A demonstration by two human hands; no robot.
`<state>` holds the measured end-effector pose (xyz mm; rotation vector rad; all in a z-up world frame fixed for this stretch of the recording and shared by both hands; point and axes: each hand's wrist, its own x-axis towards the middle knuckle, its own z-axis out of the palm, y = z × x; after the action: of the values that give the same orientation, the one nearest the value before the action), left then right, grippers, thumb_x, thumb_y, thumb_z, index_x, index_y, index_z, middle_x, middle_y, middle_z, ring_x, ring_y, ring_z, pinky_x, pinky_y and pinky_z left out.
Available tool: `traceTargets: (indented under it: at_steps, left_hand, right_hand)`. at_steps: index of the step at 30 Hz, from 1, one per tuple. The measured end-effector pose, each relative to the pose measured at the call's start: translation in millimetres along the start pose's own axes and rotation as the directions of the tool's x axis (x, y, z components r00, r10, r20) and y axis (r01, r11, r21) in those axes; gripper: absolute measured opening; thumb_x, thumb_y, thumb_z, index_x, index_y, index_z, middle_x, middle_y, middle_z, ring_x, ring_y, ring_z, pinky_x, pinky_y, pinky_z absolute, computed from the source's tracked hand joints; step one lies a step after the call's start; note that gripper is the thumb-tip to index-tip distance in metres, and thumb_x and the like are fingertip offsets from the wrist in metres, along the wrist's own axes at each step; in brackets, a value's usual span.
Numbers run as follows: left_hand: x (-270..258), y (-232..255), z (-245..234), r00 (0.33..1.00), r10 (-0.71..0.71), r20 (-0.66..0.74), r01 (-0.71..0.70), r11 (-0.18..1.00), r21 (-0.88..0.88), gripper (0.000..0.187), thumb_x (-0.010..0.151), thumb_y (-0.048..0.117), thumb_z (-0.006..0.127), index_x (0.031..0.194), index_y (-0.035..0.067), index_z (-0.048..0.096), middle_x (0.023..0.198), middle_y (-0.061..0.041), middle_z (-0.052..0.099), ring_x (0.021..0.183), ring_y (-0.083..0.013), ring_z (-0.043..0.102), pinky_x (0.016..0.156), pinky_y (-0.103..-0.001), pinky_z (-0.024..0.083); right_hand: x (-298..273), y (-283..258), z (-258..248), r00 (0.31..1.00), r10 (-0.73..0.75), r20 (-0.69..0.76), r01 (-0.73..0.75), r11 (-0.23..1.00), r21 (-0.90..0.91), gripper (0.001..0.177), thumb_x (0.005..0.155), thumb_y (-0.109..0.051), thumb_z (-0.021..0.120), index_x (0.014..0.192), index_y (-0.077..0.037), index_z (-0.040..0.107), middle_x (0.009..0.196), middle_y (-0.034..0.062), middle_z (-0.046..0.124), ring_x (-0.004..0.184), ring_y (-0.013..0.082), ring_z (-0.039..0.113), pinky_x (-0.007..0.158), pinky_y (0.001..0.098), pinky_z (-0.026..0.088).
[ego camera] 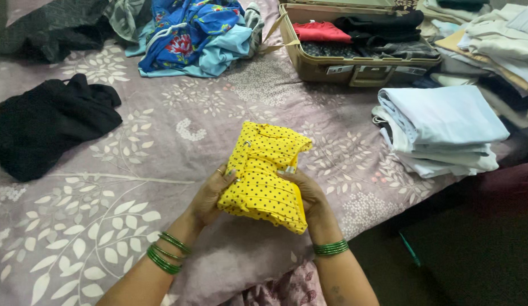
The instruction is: The person folds a pair of jeans, a yellow polka-dotted shirt, and a blue patterned garment by hand on a bed.
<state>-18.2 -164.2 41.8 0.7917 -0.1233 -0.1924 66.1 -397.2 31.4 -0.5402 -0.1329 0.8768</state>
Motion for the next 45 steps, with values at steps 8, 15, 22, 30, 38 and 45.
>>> traceTargets:
  at_steps: [8, 15, 22, 30, 38, 45]
  left_hand:
    - [63, -59, 36, 0.998, 0.012, 0.055, -0.003, 0.987, -0.162, 0.069, 0.097, 0.016, 0.062, 0.157, 0.008, 0.03, 0.143, -0.016, 0.057, 0.125, -0.0254, 0.063, 0.104, -0.042, 0.055]
    - [125, -93, 67, 0.975, -0.131, -0.178, 0.094, 0.976, -0.199, 0.081, 0.093, 0.017, 0.058, 0.159, 0.033, 0.014, 0.148, -0.008, 0.053, 0.119, -0.0238, 0.063, 0.096, -0.043, 0.056]
    - [169, -137, 70, 0.999, -0.039, -0.02, 0.036, 0.989, -0.143, 0.076, 0.099, 0.013, 0.049, 0.165, 0.023, 0.014, 0.161, -0.002, 0.04, 0.13, -0.0226, 0.058, 0.103, -0.046, 0.053]
    - [180, -138, 47, 0.978, -0.125, 0.164, 0.145, 0.983, -0.111, 0.083, 0.098, 0.012, 0.055, 0.165, 0.02, 0.008, 0.171, -0.002, 0.013, 0.153, -0.0236, 0.03, 0.117, -0.039, 0.041]
    - [189, -133, 29, 0.98, -0.071, 0.186, 0.112, 0.969, -0.221, 0.082, 0.099, 0.015, 0.055, 0.166, 0.022, 0.009, 0.173, -0.005, 0.014, 0.156, -0.0245, 0.024, 0.119, -0.038, 0.038]
    - [186, -132, 33, 0.972, -0.083, 0.22, 0.137, 0.96, -0.244, 0.077, 0.102, 0.017, 0.052, 0.166, 0.021, 0.009, 0.174, -0.007, 0.015, 0.157, -0.0232, 0.025, 0.12, -0.039, 0.037]
  right_hand:
    - [-36, -73, -47, 0.99, -0.069, -0.126, 0.056, 0.993, -0.106, 0.06, 0.092, 0.0, 0.063, 0.148, 0.004, 0.044, 0.137, 0.0254, 0.061, 0.118, 0.038, 0.067, 0.1, 0.0521, 0.056]
    - [-43, -145, -66, 0.969, -0.122, -0.216, 0.063, 0.964, -0.259, 0.06, 0.09, -0.003, 0.064, 0.148, 0.002, 0.047, 0.132, 0.0247, 0.065, 0.112, 0.0353, 0.07, 0.094, 0.0491, 0.059]
    - [-27, -229, -96, 0.936, -0.202, -0.288, 0.029, 0.86, -0.509, 0.06, 0.088, -0.002, 0.066, 0.146, 0.0, 0.05, 0.13, 0.0195, 0.068, 0.107, 0.0305, 0.072, 0.09, 0.0453, 0.06]
    - [0, -307, -154, 0.906, -0.26, -0.335, -0.022, 0.76, -0.649, 0.06, 0.086, -0.002, 0.068, 0.144, -0.003, 0.053, 0.127, 0.0165, 0.069, 0.107, 0.0285, 0.071, 0.091, 0.0451, 0.058]
    - [31, -341, -191, 0.916, -0.242, -0.318, -0.019, 0.768, -0.64, 0.063, 0.085, -0.004, 0.07, 0.145, -0.003, 0.052, 0.127, 0.0158, 0.068, 0.107, 0.0277, 0.07, 0.089, 0.0441, 0.059]
    - [62, -378, -288, 0.736, -0.361, -0.573, -0.303, 0.582, -0.755, 0.078, 0.084, -0.005, 0.077, 0.152, -0.003, 0.039, 0.134, 0.0201, 0.066, 0.116, 0.0278, 0.069, 0.097, 0.0395, 0.055]
